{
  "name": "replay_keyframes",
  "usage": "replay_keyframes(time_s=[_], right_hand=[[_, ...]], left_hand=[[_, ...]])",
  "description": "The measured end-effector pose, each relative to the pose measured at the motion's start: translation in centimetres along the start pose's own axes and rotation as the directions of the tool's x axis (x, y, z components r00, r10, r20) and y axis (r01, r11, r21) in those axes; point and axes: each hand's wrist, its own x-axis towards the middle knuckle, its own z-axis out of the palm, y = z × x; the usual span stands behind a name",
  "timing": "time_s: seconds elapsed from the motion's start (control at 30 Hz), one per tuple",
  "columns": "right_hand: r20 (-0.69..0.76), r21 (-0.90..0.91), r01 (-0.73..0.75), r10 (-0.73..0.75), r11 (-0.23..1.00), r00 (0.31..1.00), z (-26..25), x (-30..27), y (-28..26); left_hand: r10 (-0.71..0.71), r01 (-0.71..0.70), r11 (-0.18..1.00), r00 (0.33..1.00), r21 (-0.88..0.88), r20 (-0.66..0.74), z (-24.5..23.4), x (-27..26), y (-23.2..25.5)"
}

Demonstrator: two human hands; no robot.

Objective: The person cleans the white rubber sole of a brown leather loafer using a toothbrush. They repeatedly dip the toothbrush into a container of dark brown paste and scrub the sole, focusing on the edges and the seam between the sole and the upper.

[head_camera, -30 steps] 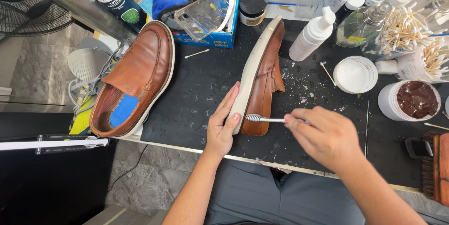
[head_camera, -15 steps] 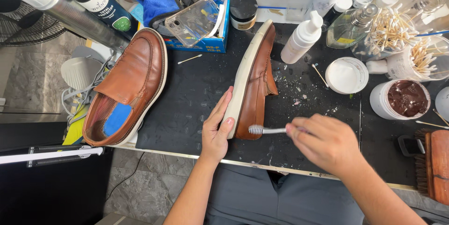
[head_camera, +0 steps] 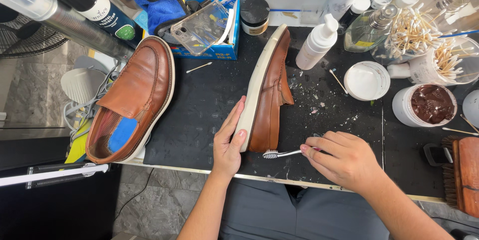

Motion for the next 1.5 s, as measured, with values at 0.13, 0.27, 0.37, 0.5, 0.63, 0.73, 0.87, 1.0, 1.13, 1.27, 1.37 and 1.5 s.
replay_keyframes(time_s=[0.13, 0.27, 0.37, 0.5, 0.63, 0.73, 0.87, 1.0, 1.13, 1.27, 1.37, 1.5], right_hand=[[-0.023, 0.039, -0.136, 0.137, 0.990, 0.990, 0.9, -0.6, 0.8], [-0.131, 0.159, -0.321, 0.342, 0.934, 0.931, 1.6, -1.3, 1.3], [-0.185, 0.227, -0.481, 0.522, 0.847, 0.833, 0.3, -4.0, 1.3], [-0.291, -0.031, -0.730, 0.693, 0.682, 0.660, -4.3, -11.5, 3.8], [-0.371, 0.251, -0.828, 0.840, 0.502, 0.397, -6.9, -18.2, 7.8], [-0.416, -0.116, -0.850, 0.751, 0.514, 0.512, -8.6, -20.0, 8.1], [-0.379, -0.317, -0.832, 0.743, 0.455, 0.551, -11.0, -17.9, 6.0], [-0.361, -0.498, -0.760, 0.697, 0.418, 0.620, -11.9, -14.6, 5.0], [-0.341, -0.512, -0.743, 0.691, 0.432, 0.637, -12.0, -13.9, 5.3], [-0.328, -0.522, -0.728, 0.684, 0.444, 0.652, -11.7, -14.8, 5.7], [-0.336, -0.496, -0.759, 0.714, 0.421, 0.615, -11.6, -15.1, 5.7], [-0.328, -0.468, -0.769, 0.722, 0.435, 0.609, -11.7, -14.7, 5.2]], left_hand=[[-0.008, 0.008, 1.000, 1.000, -0.019, 0.022, -0.4, -0.2, -0.2], [0.003, -0.001, 0.999, 0.999, -0.039, 0.044, -1.2, -0.8, 0.3], [-0.036, 0.037, 0.998, 0.999, -0.052, 0.024, -1.9, -1.7, 0.8], [-0.067, 0.067, 0.998, 0.998, -0.002, 0.010, -2.1, -2.6, 1.3], [-0.042, 0.041, 0.996, 0.999, 0.084, 0.010, -2.5, -3.1, 2.0], [-0.023, 0.021, 0.994, 0.999, 0.107, 0.024, -3.1, -3.8, 2.4], [-0.014, 0.011, 0.996, 0.999, 0.086, 0.036, -3.9, -4.5, 2.0], [-0.022, 0.023, 1.000, 0.998, -0.015, 0.056, -4.3, -4.3, 0.9], [-0.057, 0.061, 0.997, 0.995, -0.052, 0.084, -4.1, -3.7, 0.2], [-0.056, 0.067, 0.994, 0.991, -0.087, 0.118, -3.2, -3.2, -0.1], [-0.032, 0.048, 0.992, 0.990, -0.113, 0.139, -2.2, -2.9, -0.1], [-0.041, 0.059, 0.992, 0.988, -0.114, 0.150, -1.2, -2.8, 0.6]])
